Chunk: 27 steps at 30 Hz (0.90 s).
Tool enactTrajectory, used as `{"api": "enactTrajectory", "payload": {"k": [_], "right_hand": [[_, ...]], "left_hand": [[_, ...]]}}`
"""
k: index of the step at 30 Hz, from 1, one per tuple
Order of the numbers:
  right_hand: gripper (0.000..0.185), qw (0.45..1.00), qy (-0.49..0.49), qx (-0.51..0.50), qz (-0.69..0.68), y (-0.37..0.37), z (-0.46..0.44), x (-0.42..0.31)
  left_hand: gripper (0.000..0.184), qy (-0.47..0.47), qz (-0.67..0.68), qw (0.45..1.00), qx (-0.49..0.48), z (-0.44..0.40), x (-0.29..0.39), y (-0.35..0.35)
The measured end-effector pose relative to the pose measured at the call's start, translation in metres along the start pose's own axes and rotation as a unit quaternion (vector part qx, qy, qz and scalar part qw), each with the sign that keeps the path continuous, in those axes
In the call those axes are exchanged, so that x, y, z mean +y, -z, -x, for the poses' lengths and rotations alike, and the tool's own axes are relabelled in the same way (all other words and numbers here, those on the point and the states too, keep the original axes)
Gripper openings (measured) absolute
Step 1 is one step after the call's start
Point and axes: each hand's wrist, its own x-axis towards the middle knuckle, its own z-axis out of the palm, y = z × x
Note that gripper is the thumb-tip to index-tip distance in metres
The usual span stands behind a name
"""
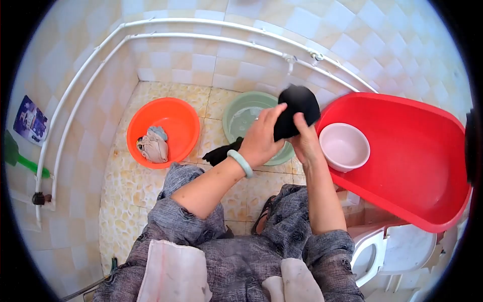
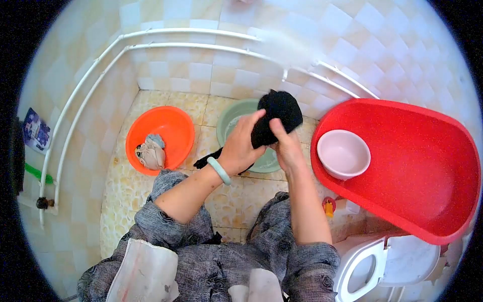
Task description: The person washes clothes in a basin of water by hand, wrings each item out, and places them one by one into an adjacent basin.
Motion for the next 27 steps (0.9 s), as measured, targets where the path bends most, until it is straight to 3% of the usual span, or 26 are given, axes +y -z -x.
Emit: {"api": "enactTrajectory", "payload": {"k": [1,2,6,9,10,11,14,15,16,17,18,19,21,23,24,26,27], "right_hand": [[0.059,0.999,0.045,0.003,-0.006,-0.003,-0.002,0.001],[0.05,0.996,0.084,0.011,-0.035,-0.006,-0.003,-0.005],[0.041,0.99,0.116,0.024,-0.082,-0.016,-0.002,-0.034],[0.041,0.971,0.236,0.033,0.032,-0.027,-0.009,-0.055],[0.04,0.971,0.228,0.041,0.065,-0.031,-0.007,-0.065],[0.039,0.962,0.267,0.034,0.039,-0.034,-0.01,-0.072],[0.035,0.969,0.217,-0.003,-0.118,-0.029,-0.013,-0.086],[0.034,0.97,0.141,0.016,-0.195,-0.024,-0.022,-0.075],[0.035,0.973,0.18,0.031,0.14,0.007,-0.051,-0.058],[0.036,0.866,0.197,0.038,0.458,0.038,-0.077,-0.048],[0.039,0.798,0.228,-0.003,0.558,0.039,-0.079,-0.063],[0.039,0.776,0.244,0.06,0.578,0.025,-0.07,-0.08],[0.038,0.88,0.234,0.103,0.399,0.036,-0.08,-0.092],[0.034,0.974,0.197,0.104,0.041,0.038,-0.069,-0.103],[0.031,0.971,0.207,0.117,-0.015,0.026,-0.063,-0.101],[0.03,0.923,0.2,0.166,0.283,0.026,-0.067,-0.104],[0.03,0.864,0.194,0.181,0.427,0.024,-0.077,-0.11]], "left_hand": [[0.074,-0.044,-0.026,0.998,-0.028,0.001,0.003,0.003],[0.084,-0.059,-0.03,0.996,-0.052,-0.001,0.0,0.006],[0.095,-0.02,-0.03,0.999,0.037,-0.009,0.002,0.026],[0.09,0.033,-0.04,0.993,0.11,-0.009,-0.012,0.039],[0.079,0.057,-0.044,0.988,0.137,-0.008,-0.02,0.04],[0.076,0.08,-0.019,0.986,0.146,-0.006,-0.03,0.039],[0.067,0.151,0.073,0.97,0.177,-0.003,-0.049,0.043],[0.066,0.16,0.097,0.967,0.173,-0.004,-0.051,0.046],[0.065,0.171,0.12,0.963,0.169,-0.004,-0.052,0.052],[0.064,0.182,0.14,0.96,0.162,-0.002,-0.051,0.059],[0.06,0.211,0.15,0.95,0.173,-0.002,-0.037,0.068],[0.059,0.21,0.171,0.946,0.181,-0.004,-0.037,0.073],[0.057,0.209,0.21,0.934,0.199,-0.002,-0.042,0.086],[0.056,0.205,0.223,0.929,0.211,-0.002,-0.04,0.097],[0.055,0.21,0.248,0.921,0.215,-0.003,-0.03,0.105],[0.054,0.224,0.282,0.908,0.216,0.001,-0.028,0.111],[0.053,0.224,0.297,0.901,0.223,-0.002,-0.034,0.112]]}}
